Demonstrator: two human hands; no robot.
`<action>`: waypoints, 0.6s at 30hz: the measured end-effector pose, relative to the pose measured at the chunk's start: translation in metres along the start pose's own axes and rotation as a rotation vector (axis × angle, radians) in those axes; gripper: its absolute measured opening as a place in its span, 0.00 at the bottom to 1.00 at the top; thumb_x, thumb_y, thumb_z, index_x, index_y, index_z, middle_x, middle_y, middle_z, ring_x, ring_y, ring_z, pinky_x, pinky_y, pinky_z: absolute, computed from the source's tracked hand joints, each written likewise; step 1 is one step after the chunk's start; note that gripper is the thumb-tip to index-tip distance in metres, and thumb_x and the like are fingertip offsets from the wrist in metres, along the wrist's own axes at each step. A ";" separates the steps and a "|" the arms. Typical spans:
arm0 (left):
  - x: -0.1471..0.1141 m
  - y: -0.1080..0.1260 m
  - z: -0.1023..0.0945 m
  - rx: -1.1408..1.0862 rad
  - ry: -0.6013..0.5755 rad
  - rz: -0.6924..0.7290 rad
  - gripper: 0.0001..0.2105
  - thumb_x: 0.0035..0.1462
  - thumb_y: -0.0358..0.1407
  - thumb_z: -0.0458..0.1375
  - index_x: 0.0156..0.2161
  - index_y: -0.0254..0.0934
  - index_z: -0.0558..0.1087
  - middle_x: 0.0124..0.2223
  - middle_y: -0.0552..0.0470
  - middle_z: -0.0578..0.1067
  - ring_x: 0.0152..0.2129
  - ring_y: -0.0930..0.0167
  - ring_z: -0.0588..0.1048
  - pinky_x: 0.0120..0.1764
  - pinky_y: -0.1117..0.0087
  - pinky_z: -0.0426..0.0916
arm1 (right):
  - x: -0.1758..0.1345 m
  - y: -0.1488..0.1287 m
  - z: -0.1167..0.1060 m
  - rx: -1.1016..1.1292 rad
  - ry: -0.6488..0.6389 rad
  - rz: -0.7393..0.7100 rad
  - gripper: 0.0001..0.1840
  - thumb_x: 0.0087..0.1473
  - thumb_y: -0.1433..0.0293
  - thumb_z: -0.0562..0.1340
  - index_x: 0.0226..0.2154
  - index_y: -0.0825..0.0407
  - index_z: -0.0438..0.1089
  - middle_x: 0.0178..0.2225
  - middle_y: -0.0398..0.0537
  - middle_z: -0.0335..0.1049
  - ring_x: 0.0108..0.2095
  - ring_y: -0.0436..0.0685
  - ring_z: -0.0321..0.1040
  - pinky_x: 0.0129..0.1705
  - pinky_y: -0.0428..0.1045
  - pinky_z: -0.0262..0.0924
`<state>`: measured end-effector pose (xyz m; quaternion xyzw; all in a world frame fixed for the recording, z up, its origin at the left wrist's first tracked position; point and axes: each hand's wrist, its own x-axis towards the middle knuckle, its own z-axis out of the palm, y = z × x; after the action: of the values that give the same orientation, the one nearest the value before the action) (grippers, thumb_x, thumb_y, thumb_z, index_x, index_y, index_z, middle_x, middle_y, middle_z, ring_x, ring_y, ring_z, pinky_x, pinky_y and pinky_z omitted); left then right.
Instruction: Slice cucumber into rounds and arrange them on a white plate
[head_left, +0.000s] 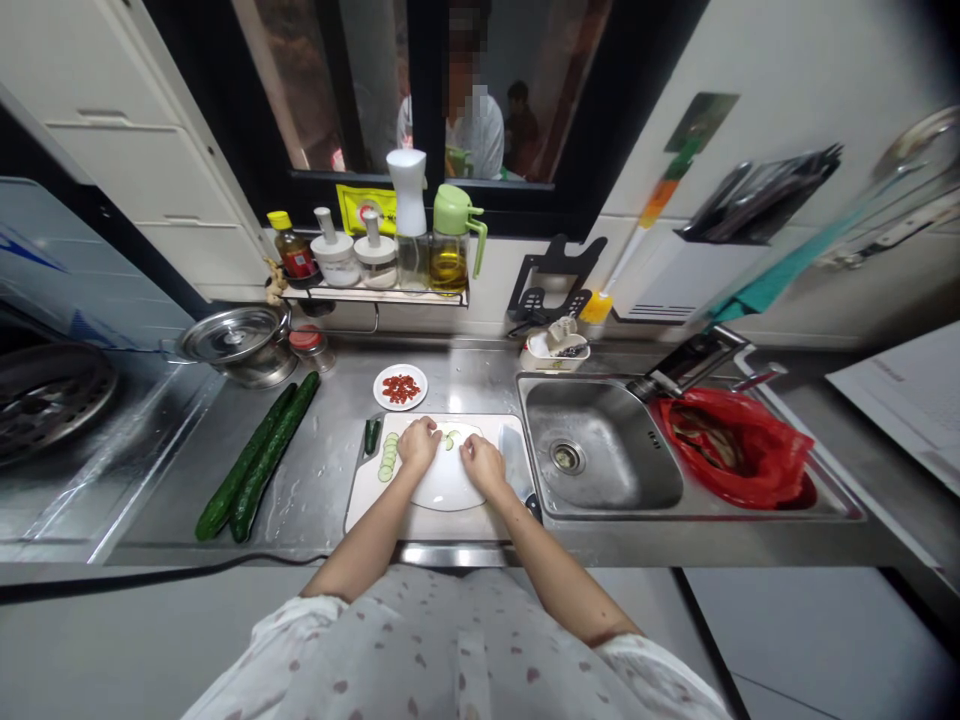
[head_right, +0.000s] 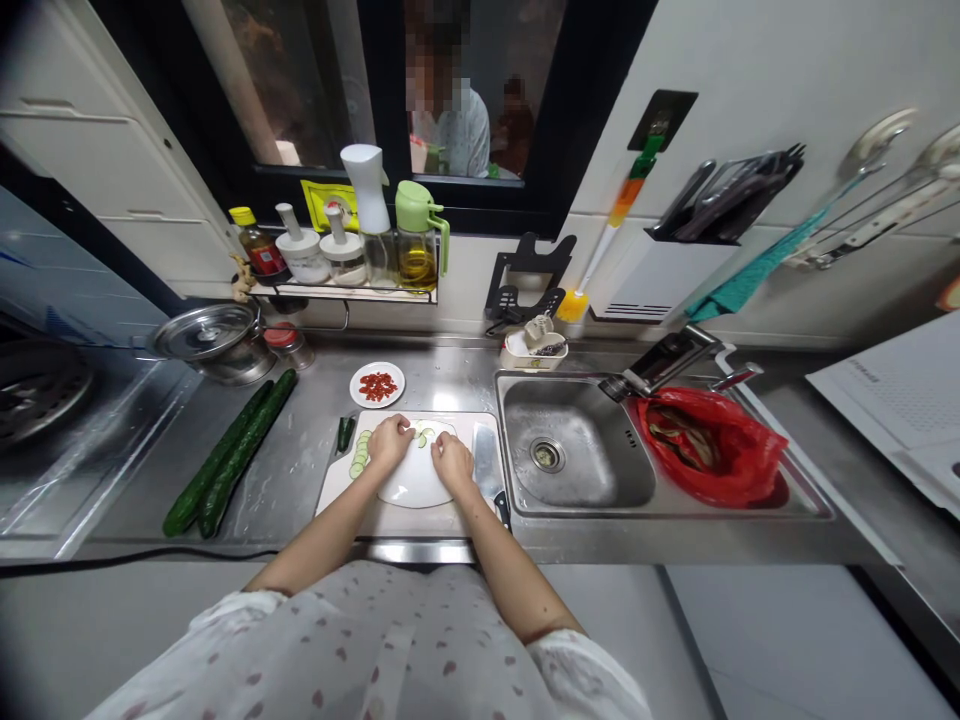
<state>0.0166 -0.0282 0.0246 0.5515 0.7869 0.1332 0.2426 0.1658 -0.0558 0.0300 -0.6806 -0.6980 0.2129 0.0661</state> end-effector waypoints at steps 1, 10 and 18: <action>-0.001 -0.001 -0.001 -0.020 0.013 -0.015 0.07 0.54 0.40 0.56 0.38 0.45 0.72 0.39 0.54 0.77 0.38 0.69 0.73 0.36 0.70 0.61 | -0.002 0.000 0.001 -0.002 0.001 -0.003 0.12 0.59 0.64 0.52 0.40 0.50 0.67 0.36 0.46 0.71 0.35 0.51 0.65 0.32 0.44 0.47; -0.035 -0.021 -0.004 -0.173 0.106 -0.063 0.09 0.55 0.42 0.53 0.40 0.46 0.72 0.38 0.56 0.76 0.36 0.69 0.73 0.34 0.72 0.60 | -0.021 -0.003 0.006 0.035 0.005 -0.029 0.12 0.58 0.64 0.52 0.39 0.49 0.68 0.35 0.44 0.71 0.34 0.51 0.65 0.31 0.44 0.46; -0.058 -0.053 -0.012 -0.197 0.127 -0.070 0.09 0.55 0.41 0.54 0.41 0.46 0.72 0.37 0.56 0.76 0.35 0.70 0.73 0.35 0.73 0.61 | -0.035 -0.001 0.001 0.041 0.023 -0.045 0.11 0.59 0.65 0.52 0.37 0.49 0.68 0.32 0.44 0.71 0.31 0.50 0.63 0.30 0.44 0.45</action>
<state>-0.0166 -0.1010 0.0228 0.4876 0.8026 0.2361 0.2498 0.1664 -0.0903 0.0366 -0.6655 -0.7079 0.2178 0.0928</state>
